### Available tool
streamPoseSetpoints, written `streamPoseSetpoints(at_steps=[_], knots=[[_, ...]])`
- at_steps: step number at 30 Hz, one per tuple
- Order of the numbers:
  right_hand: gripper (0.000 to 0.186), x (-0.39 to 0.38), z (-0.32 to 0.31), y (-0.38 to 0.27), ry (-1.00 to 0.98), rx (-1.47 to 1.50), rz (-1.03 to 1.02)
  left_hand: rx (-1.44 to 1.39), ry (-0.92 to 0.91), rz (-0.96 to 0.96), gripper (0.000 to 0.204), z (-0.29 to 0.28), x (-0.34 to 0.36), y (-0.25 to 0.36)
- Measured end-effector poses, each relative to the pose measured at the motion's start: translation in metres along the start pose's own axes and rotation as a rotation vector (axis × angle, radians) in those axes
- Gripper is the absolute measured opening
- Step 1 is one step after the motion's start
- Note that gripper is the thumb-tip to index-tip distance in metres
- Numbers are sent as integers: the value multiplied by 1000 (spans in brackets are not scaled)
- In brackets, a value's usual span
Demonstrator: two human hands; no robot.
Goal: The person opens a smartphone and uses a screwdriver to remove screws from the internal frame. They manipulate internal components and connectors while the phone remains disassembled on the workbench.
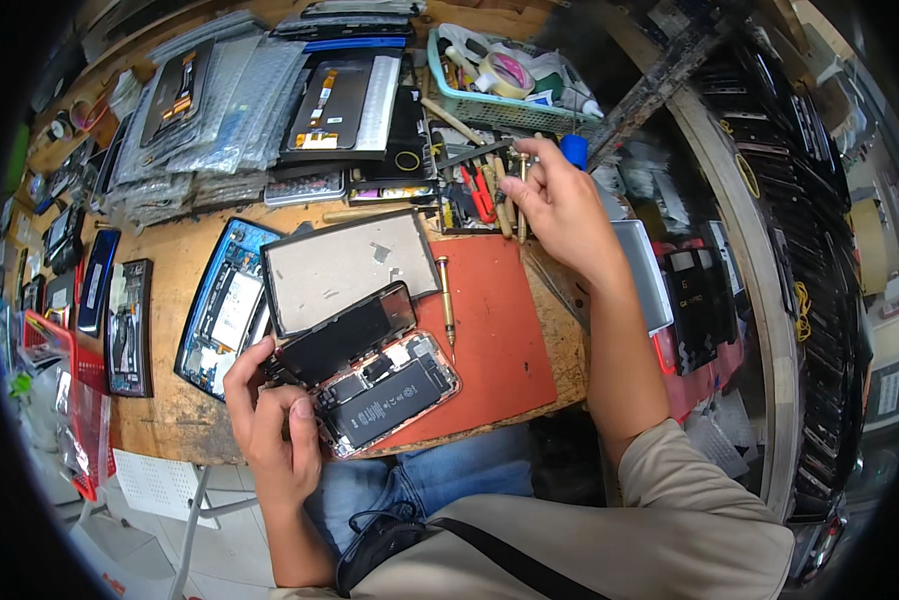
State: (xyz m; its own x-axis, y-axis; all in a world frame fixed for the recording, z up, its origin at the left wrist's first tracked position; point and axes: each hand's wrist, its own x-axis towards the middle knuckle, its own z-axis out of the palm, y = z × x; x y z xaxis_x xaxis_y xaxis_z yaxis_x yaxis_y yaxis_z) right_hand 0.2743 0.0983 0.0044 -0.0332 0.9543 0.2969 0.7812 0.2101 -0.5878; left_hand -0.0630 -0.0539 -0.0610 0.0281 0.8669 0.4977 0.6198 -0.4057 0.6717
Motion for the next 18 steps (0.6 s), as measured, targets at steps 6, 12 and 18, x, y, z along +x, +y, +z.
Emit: streamPoseSetpoints(at_steps=[6, 12, 18], knots=[[18, -9, 21, -1, 110, -262, -95, 38, -9, 40, 5, -3, -1, -3], [29, -32, 27, -41, -611, -291, -110, -1, -14, 33, 11, 0, 1, -2], [20, -29, 33, -25, -197, -292, -34, -16, 1, 31, 16, 2, 0, -2]])
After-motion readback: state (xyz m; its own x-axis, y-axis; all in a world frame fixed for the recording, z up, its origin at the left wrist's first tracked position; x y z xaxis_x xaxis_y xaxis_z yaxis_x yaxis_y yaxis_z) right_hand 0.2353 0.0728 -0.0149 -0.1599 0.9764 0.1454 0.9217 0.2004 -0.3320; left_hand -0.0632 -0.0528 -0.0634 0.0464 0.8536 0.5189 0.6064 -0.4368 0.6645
